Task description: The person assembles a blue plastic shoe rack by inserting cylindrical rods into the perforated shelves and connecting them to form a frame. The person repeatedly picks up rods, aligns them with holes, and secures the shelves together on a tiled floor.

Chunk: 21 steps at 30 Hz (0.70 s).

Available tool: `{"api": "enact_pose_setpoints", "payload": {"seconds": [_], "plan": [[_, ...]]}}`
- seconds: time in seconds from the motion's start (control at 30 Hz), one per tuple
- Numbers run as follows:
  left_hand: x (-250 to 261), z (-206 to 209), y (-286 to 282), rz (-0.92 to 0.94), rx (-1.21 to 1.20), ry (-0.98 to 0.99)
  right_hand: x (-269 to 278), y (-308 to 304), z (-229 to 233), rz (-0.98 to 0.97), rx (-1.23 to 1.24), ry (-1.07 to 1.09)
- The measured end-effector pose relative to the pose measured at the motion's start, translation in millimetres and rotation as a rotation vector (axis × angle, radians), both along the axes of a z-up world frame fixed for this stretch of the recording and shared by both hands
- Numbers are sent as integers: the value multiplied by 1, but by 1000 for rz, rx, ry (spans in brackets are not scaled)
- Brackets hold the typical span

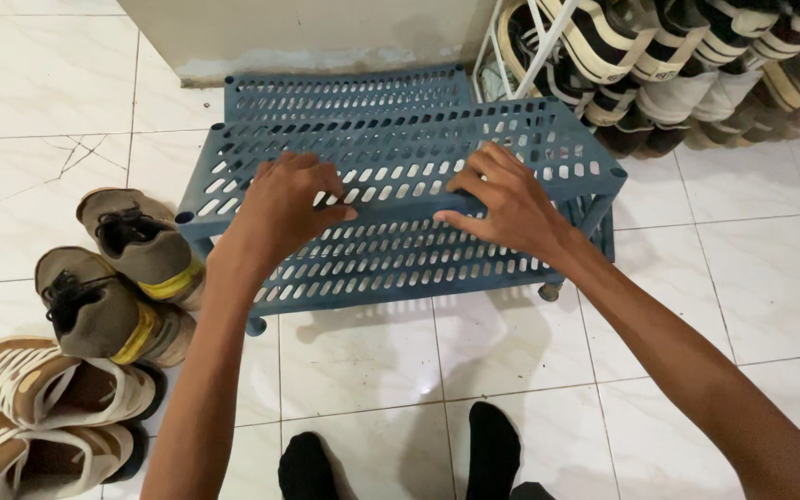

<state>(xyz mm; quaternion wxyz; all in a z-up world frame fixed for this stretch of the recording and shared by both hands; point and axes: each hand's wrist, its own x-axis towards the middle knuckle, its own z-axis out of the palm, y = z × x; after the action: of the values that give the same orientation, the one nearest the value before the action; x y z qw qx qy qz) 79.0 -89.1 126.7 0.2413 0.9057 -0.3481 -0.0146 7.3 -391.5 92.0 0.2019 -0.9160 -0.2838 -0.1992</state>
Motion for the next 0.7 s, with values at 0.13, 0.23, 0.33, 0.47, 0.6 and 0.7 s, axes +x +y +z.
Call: {"api": "enact_pose_setpoints", "payload": {"seconds": [0.13, 0.23, 0.33, 0.47, 0.6, 0.7], "plan": [[-1, 1, -25, -51, -20, 200, -15, 0, 3, 51, -8, 88], [-3, -15, -48, -132, -11, 70, -30, 2, 0, 61, -32, 131], [-3, -37, -69, -188, -44, -29, -42, 5, -3, 57, -53, 156], [-8, -69, -90, -195, -76, -130, -50, 6, -9, 25, -48, 288], [-17, -90, -105, -168, -54, -124, -58, 5, -19, 16, -87, 284], [-19, -99, -113, -176, -64, -176, -63, 3, -23, -1, -107, 351]]}}
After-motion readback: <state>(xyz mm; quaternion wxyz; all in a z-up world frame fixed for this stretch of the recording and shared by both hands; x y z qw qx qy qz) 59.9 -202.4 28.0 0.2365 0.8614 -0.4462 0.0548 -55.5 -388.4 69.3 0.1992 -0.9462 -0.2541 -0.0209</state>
